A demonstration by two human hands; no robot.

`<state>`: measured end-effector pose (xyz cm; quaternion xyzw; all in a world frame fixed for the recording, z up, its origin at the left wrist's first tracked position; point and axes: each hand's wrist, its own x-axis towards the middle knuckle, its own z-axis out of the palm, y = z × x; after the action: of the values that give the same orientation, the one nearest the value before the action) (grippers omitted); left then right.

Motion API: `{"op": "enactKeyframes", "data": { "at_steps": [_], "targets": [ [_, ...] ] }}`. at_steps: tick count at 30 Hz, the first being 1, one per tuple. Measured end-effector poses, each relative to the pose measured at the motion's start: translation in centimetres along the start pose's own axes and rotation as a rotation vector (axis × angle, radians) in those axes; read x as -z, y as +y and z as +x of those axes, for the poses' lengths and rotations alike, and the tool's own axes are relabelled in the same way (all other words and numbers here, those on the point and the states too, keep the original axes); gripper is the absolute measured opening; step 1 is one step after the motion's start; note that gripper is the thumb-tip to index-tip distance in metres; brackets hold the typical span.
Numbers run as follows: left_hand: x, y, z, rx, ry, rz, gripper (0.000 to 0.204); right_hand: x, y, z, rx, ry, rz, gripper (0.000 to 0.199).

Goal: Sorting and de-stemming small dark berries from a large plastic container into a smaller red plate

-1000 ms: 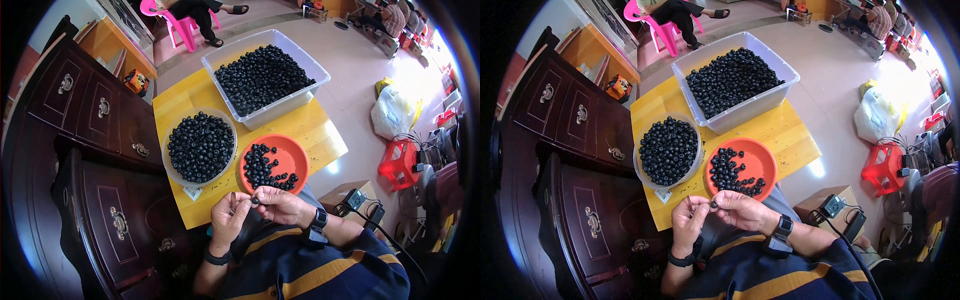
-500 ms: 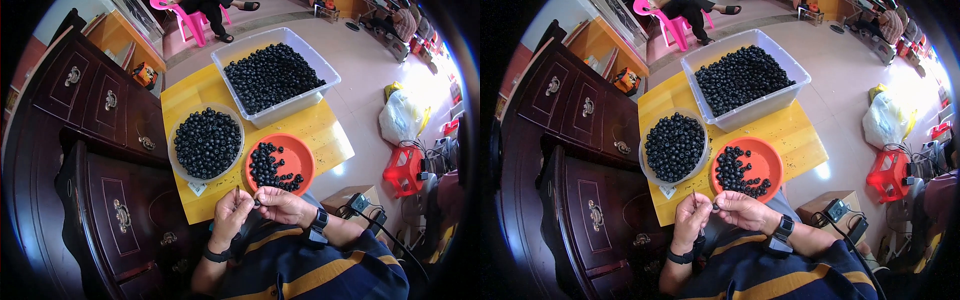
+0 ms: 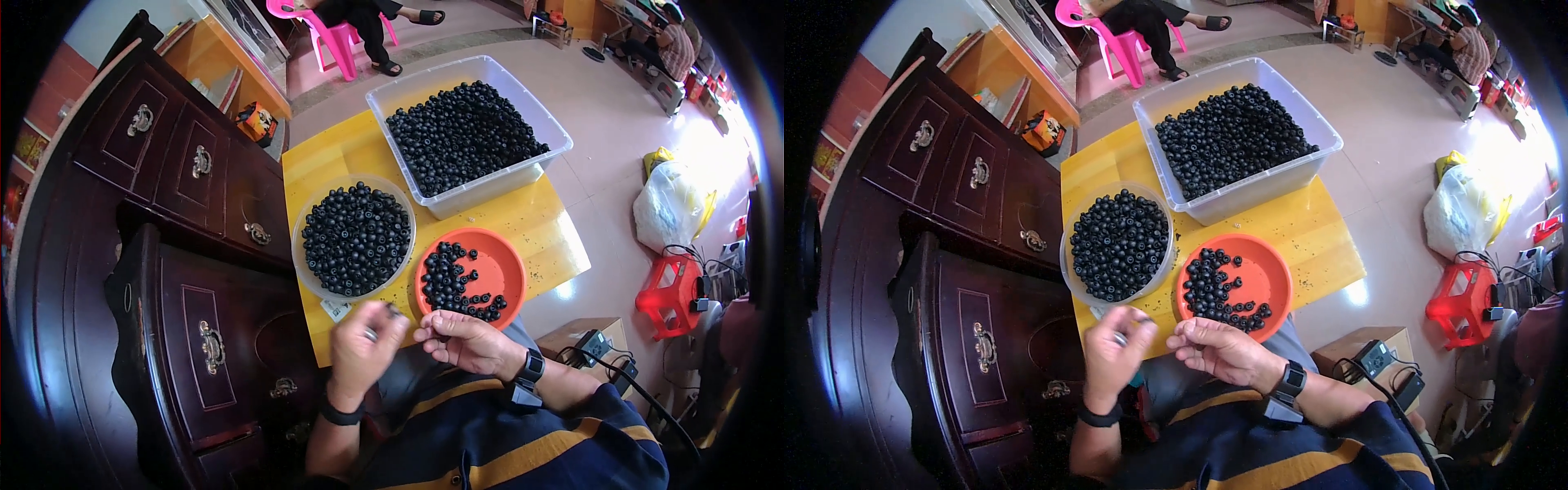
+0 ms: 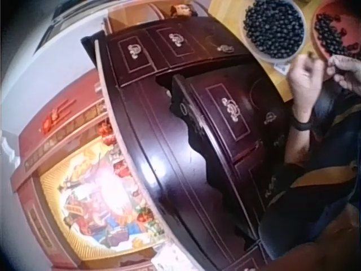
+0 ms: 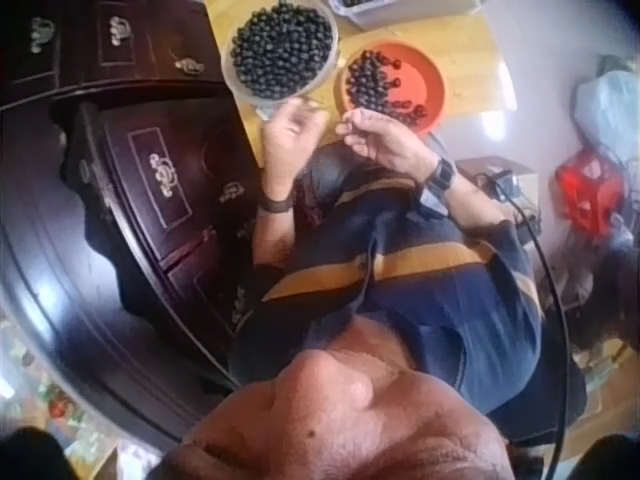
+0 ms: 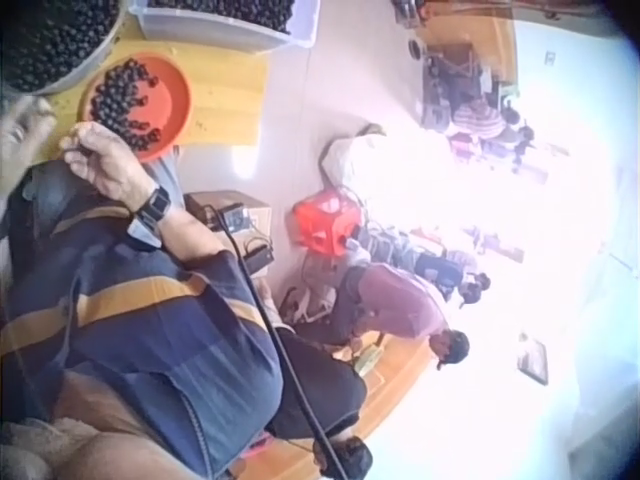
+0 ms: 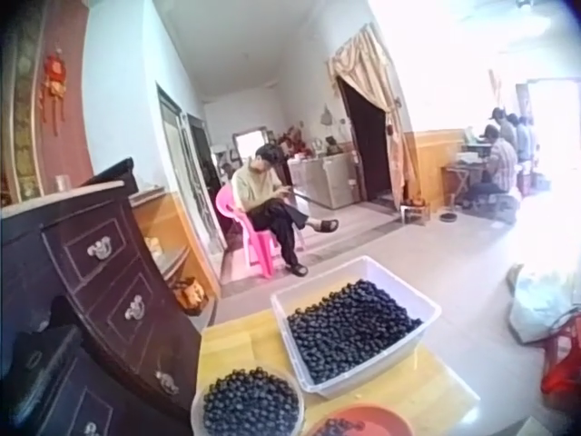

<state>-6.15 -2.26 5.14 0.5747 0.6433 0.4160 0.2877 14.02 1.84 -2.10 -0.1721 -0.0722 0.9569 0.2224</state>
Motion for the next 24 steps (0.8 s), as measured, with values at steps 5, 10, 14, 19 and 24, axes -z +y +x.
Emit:
{"op": "enactKeyframes", "data": {
  "at_steps": [5,10,14,19,24],
  "targets": [
    [3.5,-0.8,2.4,-0.118,0.391,0.258,0.027,0.0,-0.2,0.1,-0.029,0.061,0.079,0.032],
    [1.2,0.3,-0.7,-0.037,0.122,0.223,0.023,0.1,0.0,0.6,-0.048,0.023,0.116,0.038],
    [-2.7,0.5,-2.6,-0.082,-0.117,0.247,0.023,1.1,0.3,1.1,-0.050,-0.088,0.126,0.040],
    [-4.7,-0.7,-3.6,-0.148,-0.113,0.391,0.025,0.3,0.3,0.8,-0.042,0.025,0.122,0.039],
    [-5.1,-0.8,-3.5,-0.242,-0.058,0.470,0.023,0.3,0.4,0.7,0.005,0.022,0.106,0.038]
  ]
}}
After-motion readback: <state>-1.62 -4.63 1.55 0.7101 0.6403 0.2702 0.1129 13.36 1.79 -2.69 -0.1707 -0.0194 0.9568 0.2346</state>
